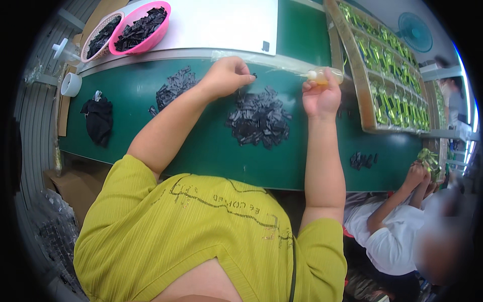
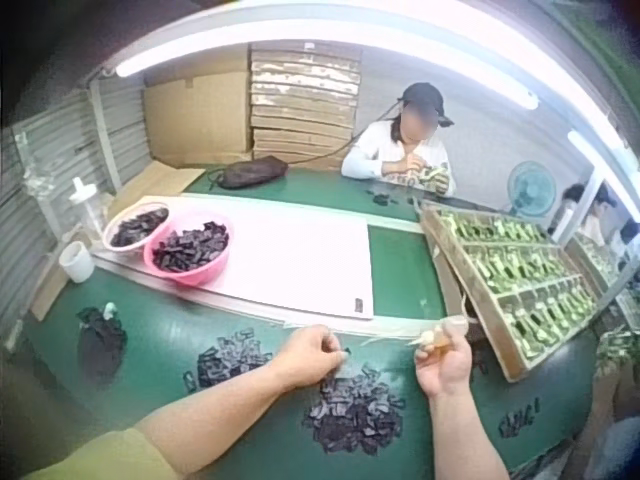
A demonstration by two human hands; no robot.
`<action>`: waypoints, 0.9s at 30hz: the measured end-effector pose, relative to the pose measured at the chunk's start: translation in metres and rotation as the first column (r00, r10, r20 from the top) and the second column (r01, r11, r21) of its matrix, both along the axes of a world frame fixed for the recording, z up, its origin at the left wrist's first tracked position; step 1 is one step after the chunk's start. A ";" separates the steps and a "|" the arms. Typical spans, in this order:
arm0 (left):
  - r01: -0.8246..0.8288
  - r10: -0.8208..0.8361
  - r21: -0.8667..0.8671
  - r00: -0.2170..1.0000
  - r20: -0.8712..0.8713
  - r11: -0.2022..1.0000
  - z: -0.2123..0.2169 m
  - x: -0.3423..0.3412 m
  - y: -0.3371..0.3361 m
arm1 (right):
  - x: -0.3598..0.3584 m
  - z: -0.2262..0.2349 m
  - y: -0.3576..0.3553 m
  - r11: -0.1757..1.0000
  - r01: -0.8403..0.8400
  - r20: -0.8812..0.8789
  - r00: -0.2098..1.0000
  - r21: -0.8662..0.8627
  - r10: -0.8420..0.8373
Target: Assemble plastic toy car shells and attach small components at a manufacturing workbench.
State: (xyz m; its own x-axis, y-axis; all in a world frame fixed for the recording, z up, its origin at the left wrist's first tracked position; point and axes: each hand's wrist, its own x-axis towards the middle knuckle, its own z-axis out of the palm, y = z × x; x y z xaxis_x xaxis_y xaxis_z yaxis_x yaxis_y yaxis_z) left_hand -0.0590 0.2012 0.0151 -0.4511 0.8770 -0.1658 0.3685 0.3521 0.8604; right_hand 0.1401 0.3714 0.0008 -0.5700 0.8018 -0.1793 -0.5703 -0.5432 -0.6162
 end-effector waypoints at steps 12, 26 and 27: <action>-0.266 0.022 0.206 0.661 0.750 0.942 -0.030 -0.006 -0.003 | -0.074 -0.013 -0.014 0.973 -0.183 0.037 0.983 0.139 0.180; -0.278 0.096 0.164 0.729 0.678 0.946 -0.016 -0.002 -0.003 | -0.072 0.004 -0.042 0.731 0.030 0.089 0.988 0.682 -0.123; -0.278 0.097 0.162 0.726 0.680 0.947 -0.015 -0.001 -0.003 | -0.071 0.004 -0.044 0.732 0.028 0.092 0.988 0.680 -0.124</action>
